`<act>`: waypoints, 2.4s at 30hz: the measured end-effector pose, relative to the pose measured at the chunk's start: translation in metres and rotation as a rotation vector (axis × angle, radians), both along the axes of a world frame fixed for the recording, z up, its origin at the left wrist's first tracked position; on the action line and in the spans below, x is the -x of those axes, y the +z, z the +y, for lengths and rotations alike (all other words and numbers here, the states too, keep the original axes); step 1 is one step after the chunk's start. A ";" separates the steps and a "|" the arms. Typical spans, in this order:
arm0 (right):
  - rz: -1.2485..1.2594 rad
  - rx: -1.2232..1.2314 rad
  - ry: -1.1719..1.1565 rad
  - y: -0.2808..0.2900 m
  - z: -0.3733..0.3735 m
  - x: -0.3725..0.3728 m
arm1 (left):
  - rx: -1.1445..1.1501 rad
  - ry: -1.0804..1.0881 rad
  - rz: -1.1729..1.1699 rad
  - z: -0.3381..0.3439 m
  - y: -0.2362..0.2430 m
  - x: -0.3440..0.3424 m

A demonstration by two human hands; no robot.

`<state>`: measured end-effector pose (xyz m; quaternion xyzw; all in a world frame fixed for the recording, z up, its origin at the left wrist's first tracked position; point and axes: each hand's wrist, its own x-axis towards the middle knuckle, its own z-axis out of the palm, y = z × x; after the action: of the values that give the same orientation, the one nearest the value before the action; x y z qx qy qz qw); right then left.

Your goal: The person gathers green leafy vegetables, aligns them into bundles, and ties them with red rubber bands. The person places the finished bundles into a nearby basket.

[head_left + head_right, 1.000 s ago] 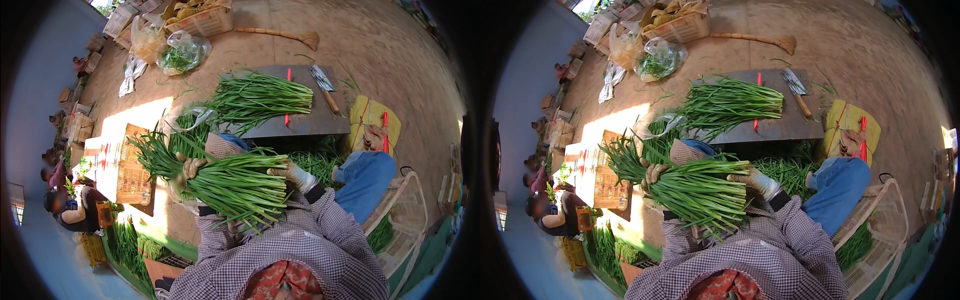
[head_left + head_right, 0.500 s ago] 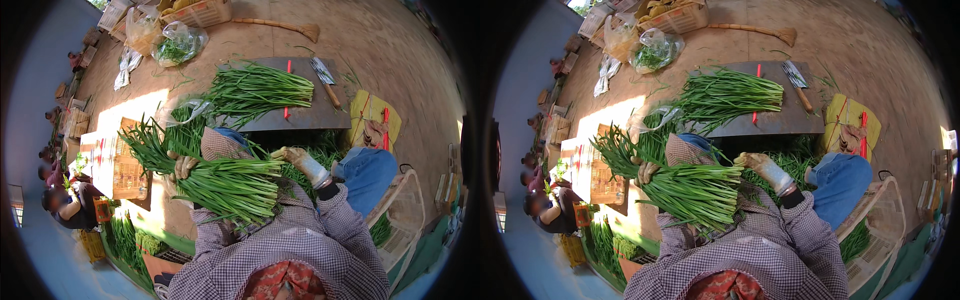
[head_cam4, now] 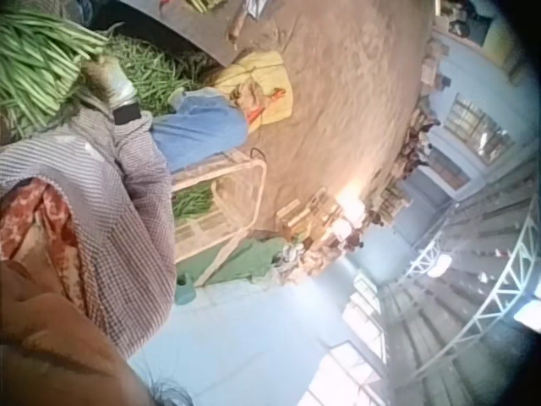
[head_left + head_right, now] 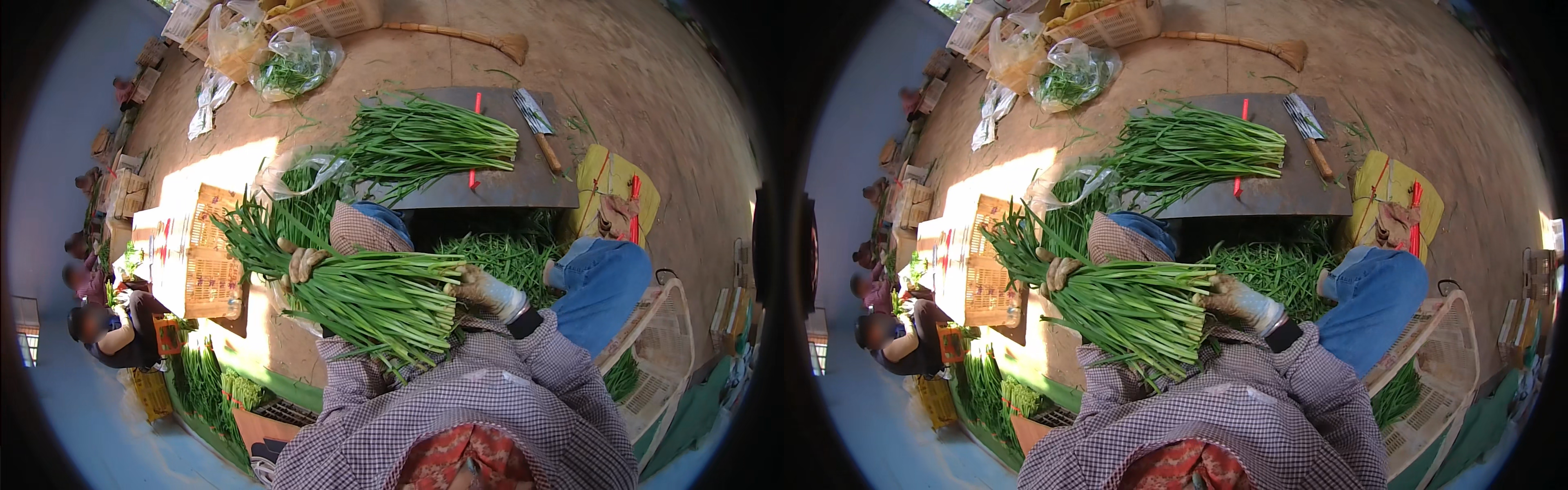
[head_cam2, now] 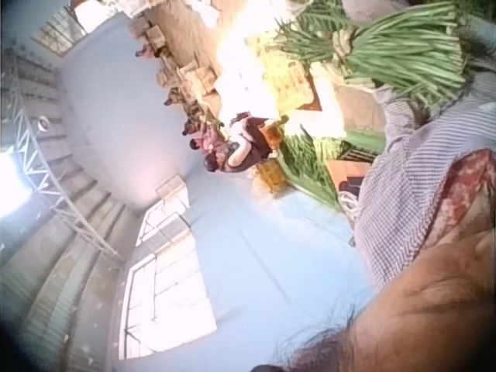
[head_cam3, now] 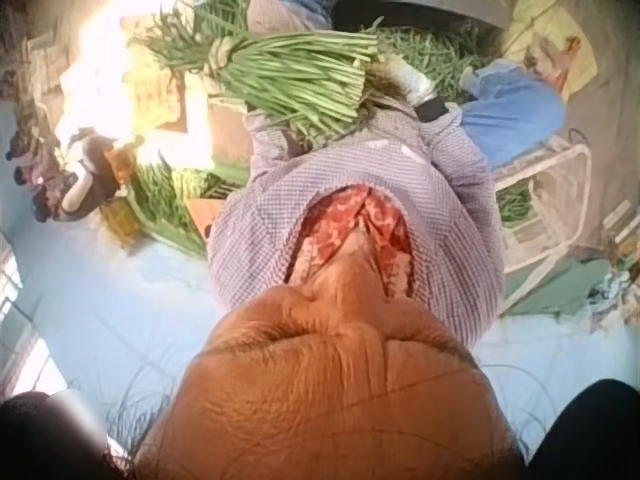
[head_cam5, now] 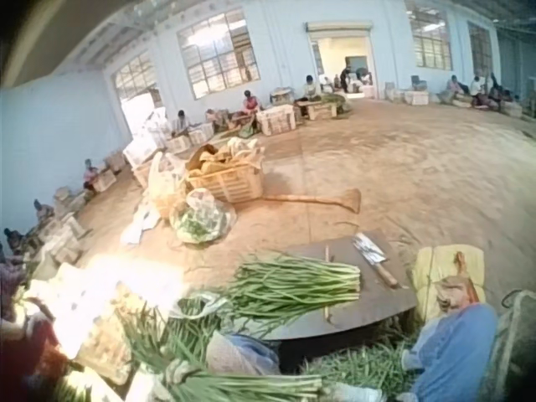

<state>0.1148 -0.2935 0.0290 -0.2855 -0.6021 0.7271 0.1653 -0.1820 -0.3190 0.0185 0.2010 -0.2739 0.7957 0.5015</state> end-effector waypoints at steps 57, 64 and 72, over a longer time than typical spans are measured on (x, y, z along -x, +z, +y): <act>0.790 0.491 -0.907 0.018 0.004 0.019 | 0.064 0.027 -0.013 -0.005 -0.011 -0.003; 0.065 0.191 -0.300 -0.004 -0.003 -0.041 | 0.074 0.044 -0.014 -0.003 -0.010 -0.003; 0.270 0.036 -0.424 -0.001 -0.018 -0.008 | 0.114 0.076 0.018 -0.007 -0.003 -0.003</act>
<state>0.1225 -0.3115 0.0283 -0.3084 -0.4883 0.7183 0.3879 -0.1787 -0.3263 0.0156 0.1892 -0.2158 0.8266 0.4842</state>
